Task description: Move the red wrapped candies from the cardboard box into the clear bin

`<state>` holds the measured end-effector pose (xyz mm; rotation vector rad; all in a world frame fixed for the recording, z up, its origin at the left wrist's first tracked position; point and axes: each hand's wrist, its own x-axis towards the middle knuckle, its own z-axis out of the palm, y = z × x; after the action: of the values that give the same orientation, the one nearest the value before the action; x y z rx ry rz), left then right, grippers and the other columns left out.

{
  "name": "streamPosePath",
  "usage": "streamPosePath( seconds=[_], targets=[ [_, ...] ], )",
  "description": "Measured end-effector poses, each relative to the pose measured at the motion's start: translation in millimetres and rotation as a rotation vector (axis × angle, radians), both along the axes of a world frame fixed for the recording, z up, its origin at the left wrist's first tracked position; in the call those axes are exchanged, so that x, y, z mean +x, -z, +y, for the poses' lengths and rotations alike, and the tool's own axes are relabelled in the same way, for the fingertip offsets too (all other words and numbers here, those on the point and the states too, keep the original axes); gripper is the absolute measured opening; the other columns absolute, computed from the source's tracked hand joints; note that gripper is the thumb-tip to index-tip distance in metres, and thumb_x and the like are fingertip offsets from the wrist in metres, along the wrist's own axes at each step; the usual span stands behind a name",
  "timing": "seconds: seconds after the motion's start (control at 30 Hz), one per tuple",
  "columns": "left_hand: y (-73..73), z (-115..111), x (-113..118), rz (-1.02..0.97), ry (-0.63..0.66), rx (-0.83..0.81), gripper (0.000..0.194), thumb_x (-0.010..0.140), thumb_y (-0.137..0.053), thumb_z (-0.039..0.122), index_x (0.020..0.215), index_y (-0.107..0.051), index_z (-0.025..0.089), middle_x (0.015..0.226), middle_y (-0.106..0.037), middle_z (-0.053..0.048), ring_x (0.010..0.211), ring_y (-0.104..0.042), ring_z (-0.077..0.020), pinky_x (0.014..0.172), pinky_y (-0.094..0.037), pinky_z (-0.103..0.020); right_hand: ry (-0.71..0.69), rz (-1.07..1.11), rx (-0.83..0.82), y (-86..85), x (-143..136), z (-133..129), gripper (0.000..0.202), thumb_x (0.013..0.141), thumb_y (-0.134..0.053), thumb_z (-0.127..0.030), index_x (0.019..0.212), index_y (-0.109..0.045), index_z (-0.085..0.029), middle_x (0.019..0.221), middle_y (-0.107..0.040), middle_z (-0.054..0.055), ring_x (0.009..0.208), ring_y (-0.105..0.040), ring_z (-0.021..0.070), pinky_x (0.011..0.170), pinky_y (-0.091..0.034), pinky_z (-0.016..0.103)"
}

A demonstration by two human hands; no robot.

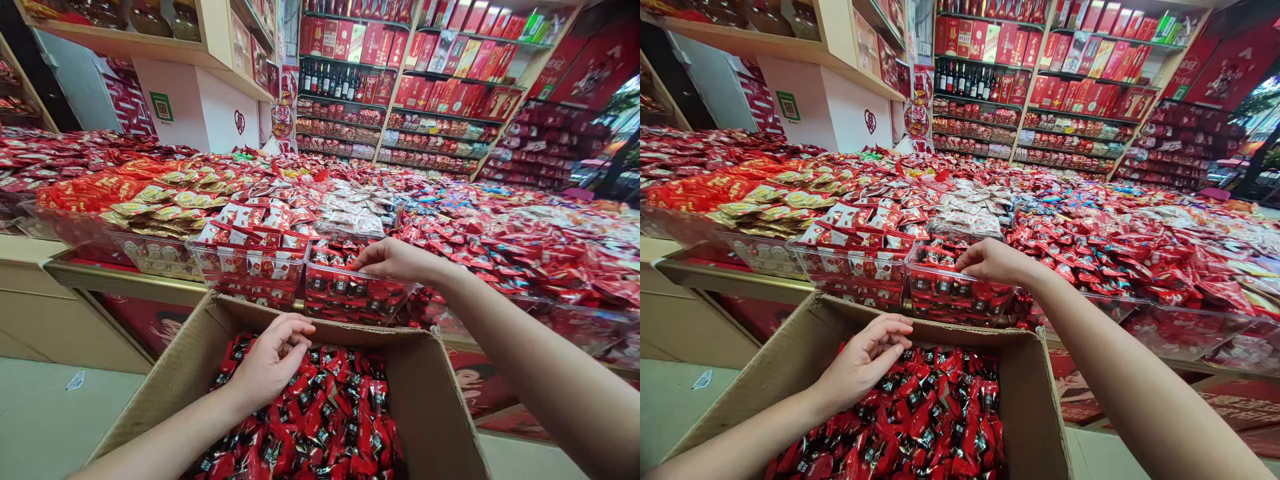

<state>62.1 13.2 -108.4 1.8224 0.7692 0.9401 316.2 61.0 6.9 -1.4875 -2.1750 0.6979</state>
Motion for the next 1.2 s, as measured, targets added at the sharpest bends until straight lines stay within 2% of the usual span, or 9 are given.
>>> streamPosePath(
  seconds=[0.13, 0.33, 0.63, 0.77, 0.87, 0.97, 1.07, 1.13, 1.2],
  targets=[
    [-0.4, -1.2, -1.6, 0.002, 0.005, 0.001, 0.017, 0.081, -0.044, 0.016, 0.095, -0.051, 0.022, 0.109, -0.043, -0.005, 0.081, -0.053, -0.0134, 0.077, -0.046, -0.029, -0.021, -0.005, -0.007, 0.7, -4.4, 2.4, 0.023, 0.067, -0.056, -0.018, 0.087, -0.066, -0.021, 0.077, -0.067, 0.000, 0.069, -0.058, 0.0140, 0.063, -0.046, 0.026],
    [-1.8, -1.1, -1.7, 0.008, 0.015, 0.005, 0.017, 0.081, -0.044, 0.016, 0.095, -0.052, 0.021, 0.109, -0.044, -0.005, 0.081, -0.053, -0.0133, 0.076, -0.046, -0.028, -0.034, 0.185, -0.106, 2.6, -9.3, 1.1, 0.026, 0.063, -0.054, -0.008, 0.082, -0.065, -0.021, 0.070, -0.064, -0.003, 0.062, -0.056, 0.0102, 0.060, -0.046, 0.023],
    [-2.2, -2.3, -1.7, 0.009, 0.020, 0.012, 0.017, 0.080, -0.044, 0.016, 0.093, -0.054, 0.021, 0.106, -0.047, -0.006, 0.084, -0.053, -0.0147, 0.076, -0.045, -0.028, -0.050, 0.262, -0.210, 0.0, -7.7, 1.6, 0.024, 0.063, -0.054, -0.009, 0.082, -0.065, -0.021, 0.071, -0.064, -0.003, 0.064, -0.057, 0.0094, 0.061, -0.045, 0.023],
    [-1.9, -2.8, -0.3, 0.033, 0.022, 0.024, 0.016, 0.079, -0.045, 0.016, 0.091, -0.055, 0.020, 0.104, -0.048, -0.006, 0.089, -0.052, -0.0164, 0.076, -0.044, -0.028, -0.056, 0.189, -0.147, -0.8, -7.5, 1.7, 0.023, 0.064, -0.057, -0.014, 0.086, -0.064, -0.020, 0.069, -0.063, -0.003, 0.059, -0.054, 0.0089, 0.055, -0.044, 0.022],
    [-4.0, -1.1, 0.9, 0.067, 0.029, 0.040, 0.016, 0.080, -0.043, 0.018, 0.092, -0.054, 0.020, 0.104, -0.048, -0.006, 0.087, -0.052, -0.0163, 0.073, -0.045, -0.027, -0.041, 0.158, -0.102, -0.4, -7.5, 0.3, 0.021, 0.067, -0.057, -0.019, 0.088, -0.063, -0.020, 0.075, -0.064, -0.001, 0.062, -0.056, 0.0103, 0.058, -0.045, 0.024],
    [-3.9, 1.4, -2.0, 0.291, 0.072, 0.099, 0.018, 0.081, -0.040, 0.019, 0.094, -0.053, 0.020, 0.096, -0.053, -0.005, 0.085, -0.053, -0.0159, 0.076, -0.043, -0.027, 0.041, 0.111, 0.021, -3.3, -9.4, -7.4, 0.016, 0.070, -0.056, -0.023, 0.085, -0.062, -0.019, 0.080, -0.066, 0.002, 0.070, -0.058, 0.0140, 0.065, -0.046, 0.028],
    [7.3, 2.2, -11.9, 0.720, 0.236, 0.113, 0.026, 0.078, -0.044, 0.024, 0.101, -0.054, 0.024, 0.097, -0.057, -0.003, 0.091, -0.053, -0.0186, 0.083, -0.040, -0.030, 0.192, 0.076, 0.338, -8.1, -17.7, -27.8, 0.014, 0.074, -0.054, -0.025, 0.084, -0.061, -0.017, 0.080, -0.065, 0.004, 0.073, -0.058, 0.0161, 0.066, -0.045, 0.030],
    [21.5, 1.1, -20.0, 0.922, 0.296, 0.072, 0.040, 0.067, -0.055, 0.025, 0.107, -0.054, 0.024, 0.108, -0.054, -0.008, 0.101, -0.050, -0.0275, 0.086, -0.038, -0.038, 0.210, 0.104, 0.506, -7.3, -29.4, -48.6, 0.013, 0.076, -0.052, -0.025, 0.084, -0.060, -0.018, 0.079, -0.064, 0.004, 0.072, -0.058, 0.0154, 0.066, -0.045, 0.029],
    [37.0, -0.9, -25.6, 1.025, 0.273, 0.030, 0.060, 0.052, -0.064, 0.019, 0.112, -0.053, 0.019, 0.118, -0.048, -0.015, 0.108, -0.041, -0.0390, 0.087, -0.034, -0.049, 0.095, 0.113, 0.517, 1.8, -45.5, -71.5, 0.013, 0.078, -0.049, -0.023, 0.085, -0.060, -0.020, 0.079, -0.064, 0.003, 0.071, -0.057, 0.0138, 0.066, -0.045, 0.026]
  ],
)
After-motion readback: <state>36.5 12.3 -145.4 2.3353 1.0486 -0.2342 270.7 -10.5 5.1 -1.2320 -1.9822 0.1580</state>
